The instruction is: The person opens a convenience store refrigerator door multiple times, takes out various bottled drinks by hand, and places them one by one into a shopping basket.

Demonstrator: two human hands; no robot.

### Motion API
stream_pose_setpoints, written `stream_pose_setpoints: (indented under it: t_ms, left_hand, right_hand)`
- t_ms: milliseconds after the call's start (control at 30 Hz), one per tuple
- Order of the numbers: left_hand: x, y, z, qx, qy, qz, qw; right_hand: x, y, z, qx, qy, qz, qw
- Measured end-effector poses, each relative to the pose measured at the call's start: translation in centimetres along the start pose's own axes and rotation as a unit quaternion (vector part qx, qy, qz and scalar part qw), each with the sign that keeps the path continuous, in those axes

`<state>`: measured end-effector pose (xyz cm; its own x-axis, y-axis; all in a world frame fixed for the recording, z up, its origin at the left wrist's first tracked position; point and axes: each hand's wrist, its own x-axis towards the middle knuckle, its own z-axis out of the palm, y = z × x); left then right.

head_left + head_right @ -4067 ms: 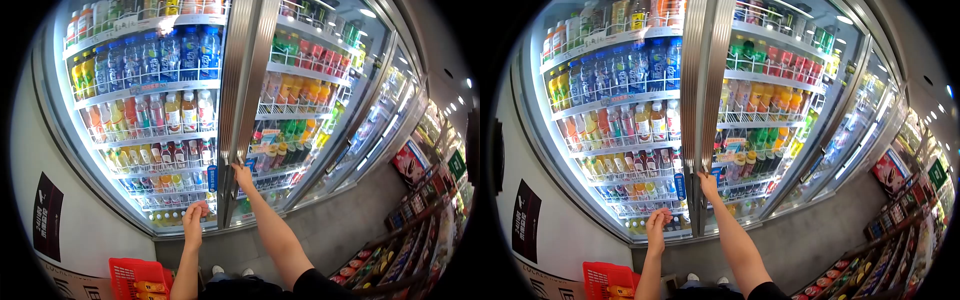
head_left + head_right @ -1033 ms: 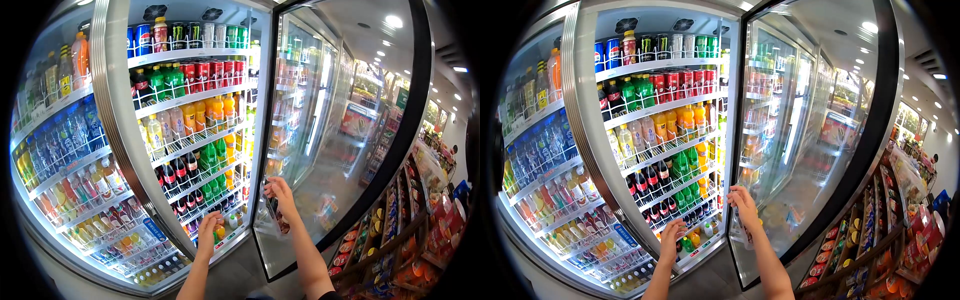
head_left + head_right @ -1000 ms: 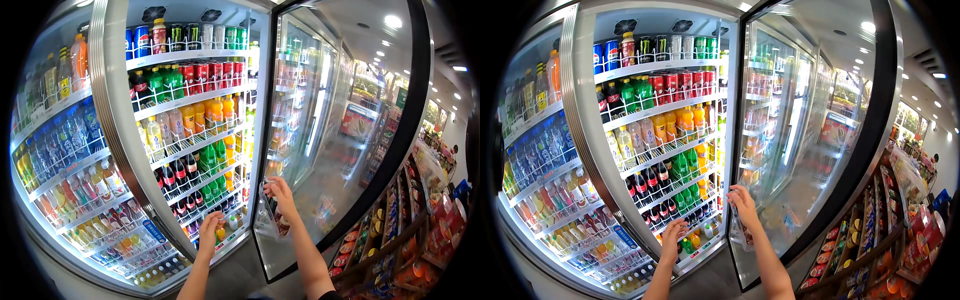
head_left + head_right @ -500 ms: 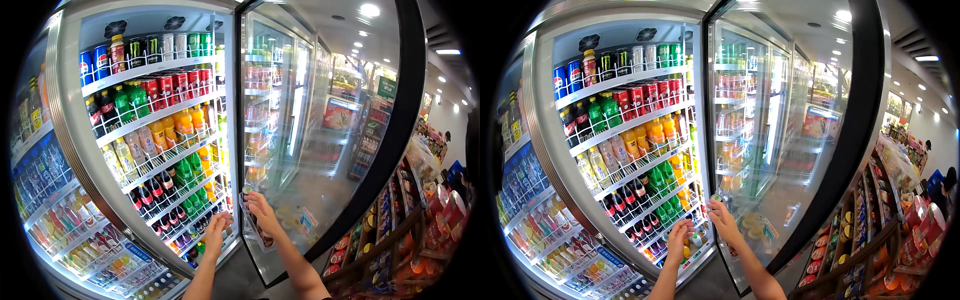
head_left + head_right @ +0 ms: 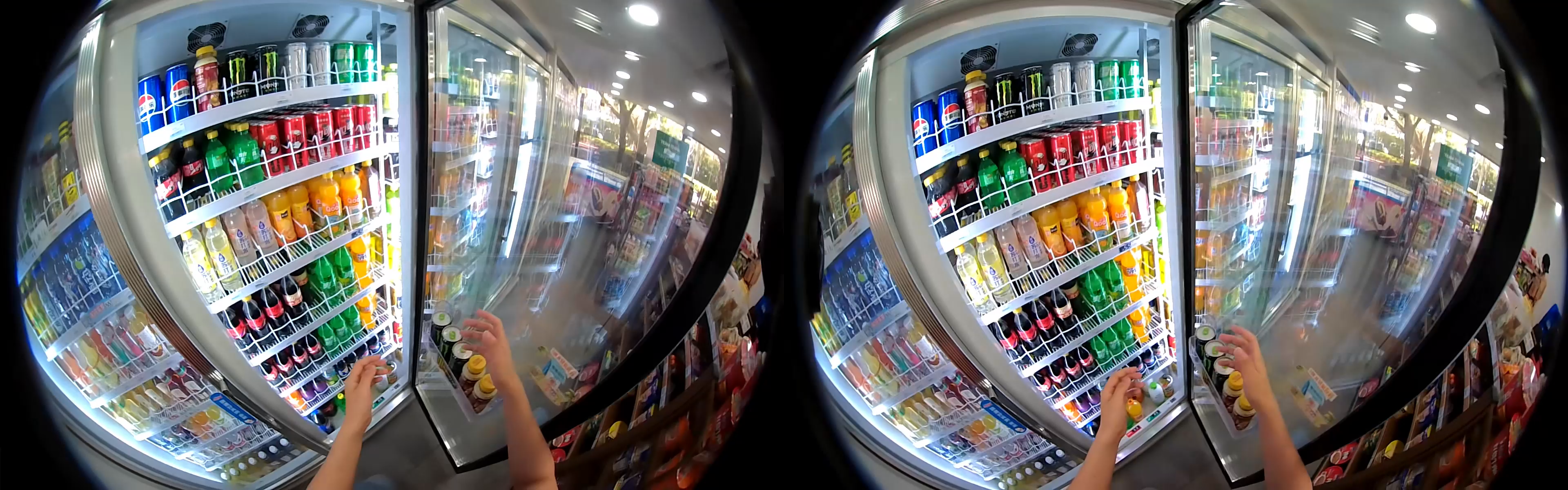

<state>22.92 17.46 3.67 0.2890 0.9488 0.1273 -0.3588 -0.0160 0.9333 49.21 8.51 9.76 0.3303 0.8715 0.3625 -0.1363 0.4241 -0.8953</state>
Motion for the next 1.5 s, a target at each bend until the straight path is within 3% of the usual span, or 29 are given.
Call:
stream_pose_setpoints:
  t_ms: [367,567,833,1100,1333,1500]
  left_hand:
    - [13.5,7.2,-2.2,0.020,-0.012,0.082,0.996]
    - [23.3,11.2,-6.7,0.130,-0.030,0.173,0.976]
    - [32.9,13.5,-8.9,0.111,-0.041,0.225,0.967]
    - [43.5,12.4,-8.5,0.119,-0.061,0.188,0.973]
    - [48.3,10.7,-9.6,0.172,-0.048,0.127,0.976]
    - [49.6,10.3,-10.1,0.216,-0.043,0.089,0.971]
  right_hand:
    - [12.8,4.1,13.8,0.024,-0.009,0.028,0.999]
    - [20.9,8.7,18.1,0.037,0.017,0.055,0.998]
    - [29.2,12.5,20.5,0.003,0.022,0.085,0.996]
    - [36.9,14.5,21.6,-0.032,-0.011,0.067,0.997]
    - [44.2,18.2,22.6,-0.091,-0.024,-0.047,0.994]
    - [47.0,19.5,23.8,-0.158,-0.027,-0.008,0.987]
